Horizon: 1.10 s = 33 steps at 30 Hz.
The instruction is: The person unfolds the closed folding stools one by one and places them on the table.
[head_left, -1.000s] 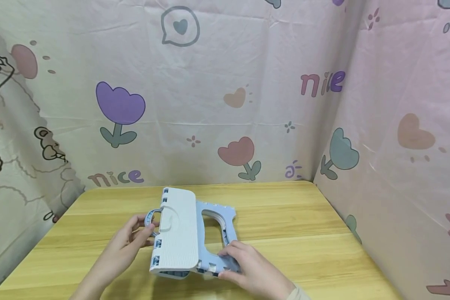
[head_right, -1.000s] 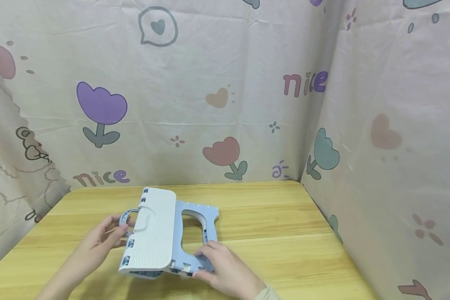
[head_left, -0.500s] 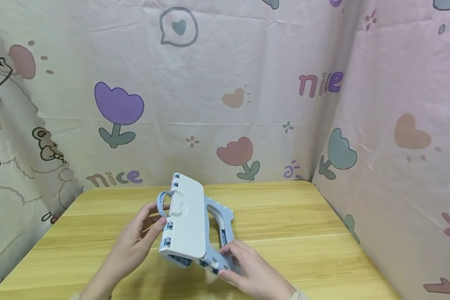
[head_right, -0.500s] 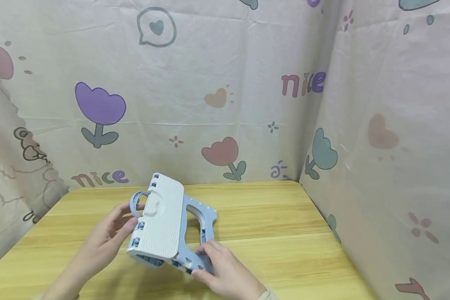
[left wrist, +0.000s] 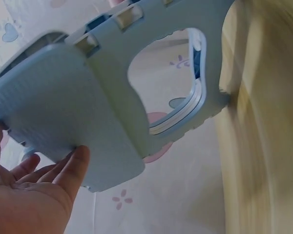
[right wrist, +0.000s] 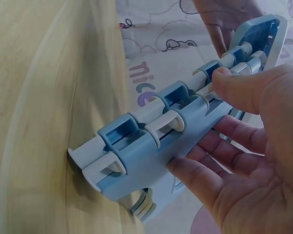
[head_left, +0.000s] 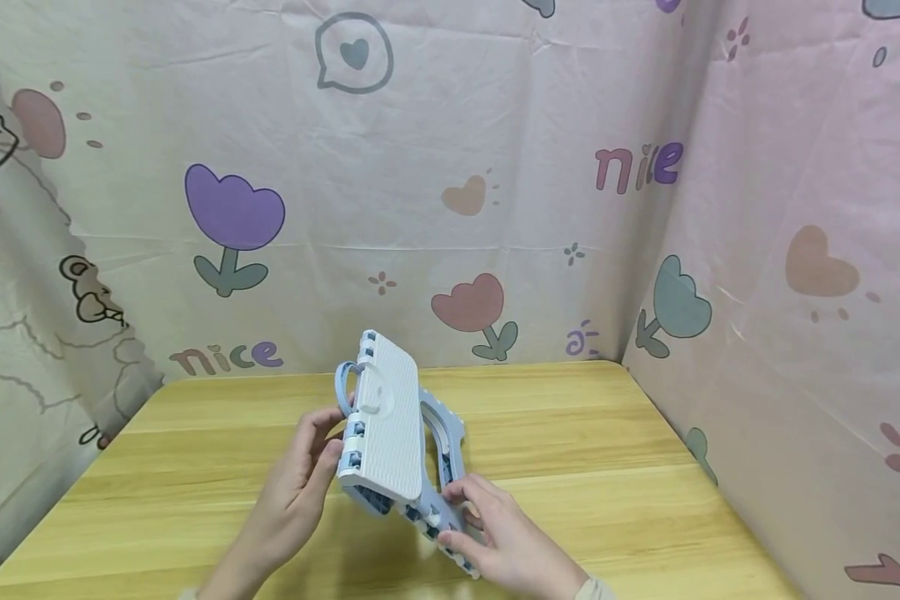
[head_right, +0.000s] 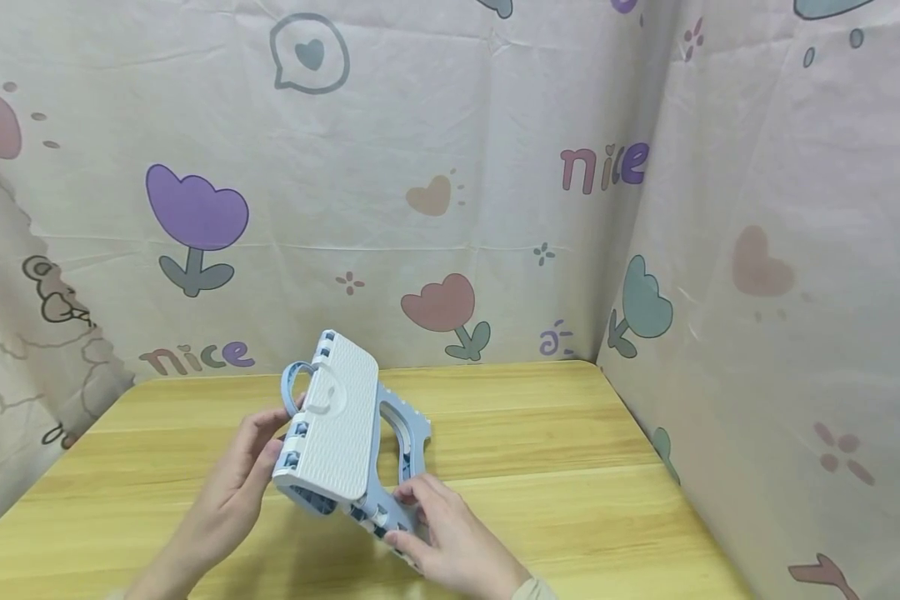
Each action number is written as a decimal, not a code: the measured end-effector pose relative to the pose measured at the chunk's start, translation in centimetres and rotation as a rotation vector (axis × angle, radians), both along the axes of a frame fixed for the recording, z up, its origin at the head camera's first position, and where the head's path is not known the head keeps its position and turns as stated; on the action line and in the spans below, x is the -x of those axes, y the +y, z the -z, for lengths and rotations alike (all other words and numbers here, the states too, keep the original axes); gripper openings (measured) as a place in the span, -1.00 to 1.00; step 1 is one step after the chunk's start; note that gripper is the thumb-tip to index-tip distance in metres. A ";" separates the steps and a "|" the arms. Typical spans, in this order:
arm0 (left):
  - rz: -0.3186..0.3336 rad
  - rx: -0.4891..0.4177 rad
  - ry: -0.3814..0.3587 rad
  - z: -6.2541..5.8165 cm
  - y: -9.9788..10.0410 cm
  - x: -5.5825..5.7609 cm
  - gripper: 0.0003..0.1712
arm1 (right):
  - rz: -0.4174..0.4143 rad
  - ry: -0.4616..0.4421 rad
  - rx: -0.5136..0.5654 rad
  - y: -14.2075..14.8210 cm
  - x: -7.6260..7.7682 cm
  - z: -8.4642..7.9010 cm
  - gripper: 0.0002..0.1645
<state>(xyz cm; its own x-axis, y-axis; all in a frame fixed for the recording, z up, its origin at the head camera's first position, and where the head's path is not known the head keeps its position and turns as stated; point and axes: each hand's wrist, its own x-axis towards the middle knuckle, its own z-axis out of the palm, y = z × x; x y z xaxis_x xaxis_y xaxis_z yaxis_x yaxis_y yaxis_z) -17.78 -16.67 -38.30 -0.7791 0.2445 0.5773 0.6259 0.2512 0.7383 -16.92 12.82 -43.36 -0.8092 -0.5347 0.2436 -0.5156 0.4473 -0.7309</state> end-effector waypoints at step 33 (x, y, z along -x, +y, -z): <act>0.022 0.056 0.092 1.2 1.8 -0.6 -0.31 | -0.033 -0.068 0.153 -0.6 0.5 1.0 -0.54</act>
<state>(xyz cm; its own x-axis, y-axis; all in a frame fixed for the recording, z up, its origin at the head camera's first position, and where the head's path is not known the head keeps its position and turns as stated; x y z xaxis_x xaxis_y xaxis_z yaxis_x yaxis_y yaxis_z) -17.18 -14.90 -39.47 -0.7174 0.2953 0.6310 0.6963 0.2760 0.6626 -17.40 12.19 -44.40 -0.8094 -0.5219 0.2693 -0.4749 0.3117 -0.8230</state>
